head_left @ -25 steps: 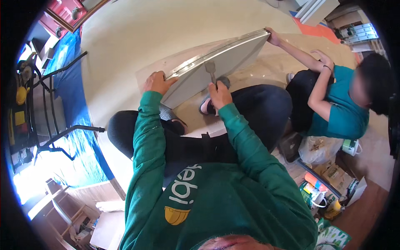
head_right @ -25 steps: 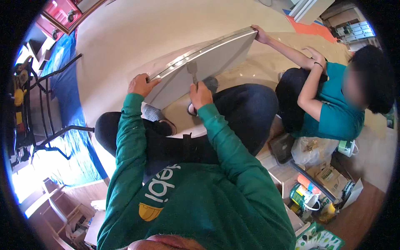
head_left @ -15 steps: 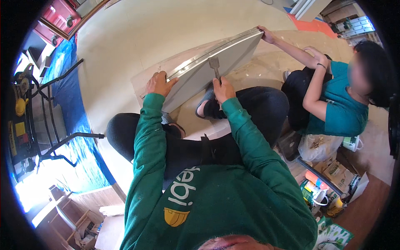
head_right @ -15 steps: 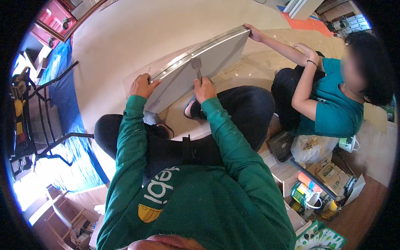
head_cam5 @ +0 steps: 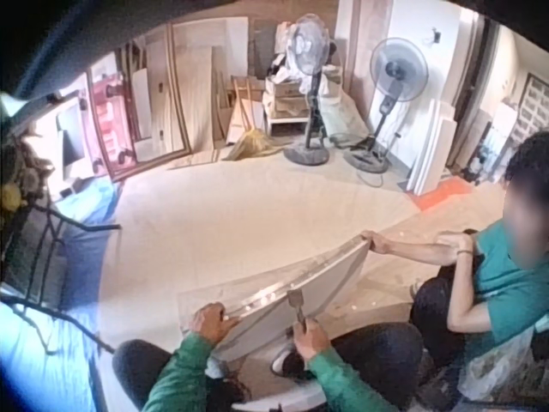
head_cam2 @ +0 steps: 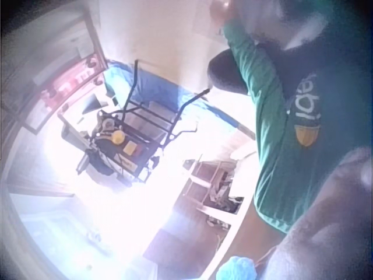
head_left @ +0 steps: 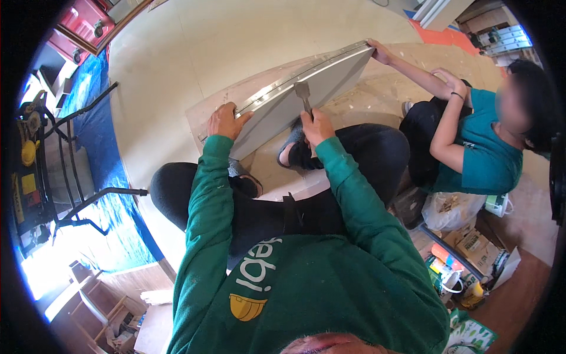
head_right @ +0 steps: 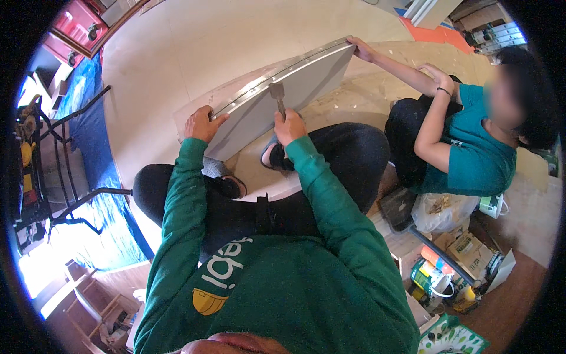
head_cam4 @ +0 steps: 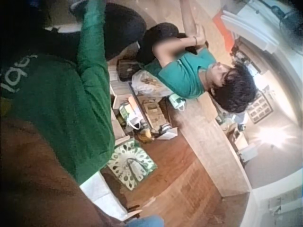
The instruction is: The person uses a drill on a metal panel, then uses a chisel and hammer to pry or adjust parts of the panel frame while it is held by another person.
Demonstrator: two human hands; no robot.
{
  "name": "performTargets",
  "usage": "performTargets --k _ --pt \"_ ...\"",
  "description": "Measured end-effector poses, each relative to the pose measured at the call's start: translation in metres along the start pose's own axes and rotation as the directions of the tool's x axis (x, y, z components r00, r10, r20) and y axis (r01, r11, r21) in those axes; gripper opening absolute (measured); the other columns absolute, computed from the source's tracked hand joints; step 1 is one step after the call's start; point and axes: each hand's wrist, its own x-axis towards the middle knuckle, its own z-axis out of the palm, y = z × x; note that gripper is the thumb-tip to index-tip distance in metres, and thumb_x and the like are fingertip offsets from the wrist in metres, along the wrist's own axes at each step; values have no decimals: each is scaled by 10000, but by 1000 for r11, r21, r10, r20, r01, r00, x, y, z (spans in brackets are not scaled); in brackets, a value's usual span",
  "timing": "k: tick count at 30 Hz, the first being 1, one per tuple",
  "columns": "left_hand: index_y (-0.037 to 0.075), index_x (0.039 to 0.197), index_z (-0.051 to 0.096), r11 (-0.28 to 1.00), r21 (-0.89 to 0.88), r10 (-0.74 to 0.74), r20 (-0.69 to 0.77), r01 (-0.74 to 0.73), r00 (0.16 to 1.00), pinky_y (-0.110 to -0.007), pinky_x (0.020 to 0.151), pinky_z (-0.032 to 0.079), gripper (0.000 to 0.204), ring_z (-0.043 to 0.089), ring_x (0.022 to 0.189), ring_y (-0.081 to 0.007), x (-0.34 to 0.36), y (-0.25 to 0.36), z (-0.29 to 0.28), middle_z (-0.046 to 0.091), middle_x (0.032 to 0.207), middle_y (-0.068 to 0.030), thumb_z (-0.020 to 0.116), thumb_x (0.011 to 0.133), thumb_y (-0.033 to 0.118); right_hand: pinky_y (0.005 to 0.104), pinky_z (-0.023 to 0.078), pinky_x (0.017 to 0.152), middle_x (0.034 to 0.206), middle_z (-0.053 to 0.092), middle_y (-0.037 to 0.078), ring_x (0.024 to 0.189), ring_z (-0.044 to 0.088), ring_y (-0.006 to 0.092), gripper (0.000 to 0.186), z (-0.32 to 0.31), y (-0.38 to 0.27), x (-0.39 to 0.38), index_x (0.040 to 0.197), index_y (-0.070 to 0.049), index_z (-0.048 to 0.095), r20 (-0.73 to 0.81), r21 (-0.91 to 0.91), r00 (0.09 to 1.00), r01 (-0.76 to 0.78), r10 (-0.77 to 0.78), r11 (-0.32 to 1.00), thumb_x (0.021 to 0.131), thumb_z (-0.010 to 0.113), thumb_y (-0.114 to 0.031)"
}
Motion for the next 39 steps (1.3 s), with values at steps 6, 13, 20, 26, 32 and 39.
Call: performTargets --k 6,13,20,26,32,39 --pt "9 784 618 999 -23 40 -17 -40 999 -457 712 469 511 621 819 -371 -3 3 -1 644 836 -197 719 743 508 382 449 396 558 542 139 392 543 229 309 17 22 0 877 9 523 -180 -58 956 225 -232 973 926 526 -296" --pt "13 779 612 999 -15 42 -40 -43 998 -463 692 471 525 622 785 -372 -8 -1 3 640 822 -194 715 740 526 517 463 722 818 621 275 814 599 466 372 24 3 -14 855 27 559 -28 274 997 -56 66 960 903 537 -341" --pt "22 827 632 999 -36 32 -64 -34 997 -461 704 474 529 622 782 -366 -9 -1 5 639 814 -181 703 747 539 534 453 681 760 611 270 756 588 492 327 21 -13 -23 864 16 531 -114 176 993 24 -4 984 932 502 -302" --pt "18 840 639 998 0 63 -119 -63 991 -450 713 478 531 623 789 -362 -5 -2 12 643 831 -175 710 743 536 556 442 731 842 617 293 822 578 499 353 30 -6 -20 897 14 529 -207 72 975 96 -79 993 931 490 -335" --pt "19 802 618 998 -61 26 -140 -35 990 -455 690 470 536 612 795 -369 -12 2 5 630 828 -176 722 725 539 566 435 750 850 614 302 842 570 507 358 6 -5 -14 916 19 536 -134 -74 981 134 -143 988 918 505 -337" --pt "27 776 591 998 -54 24 -127 -31 992 -467 679 461 538 603 791 -370 -13 -1 15 617 826 -169 708 732 550 534 432 701 803 596 282 803 560 495 381 24 12 -4 902 7 547 -186 11 964 193 -188 981 945 493 -368"
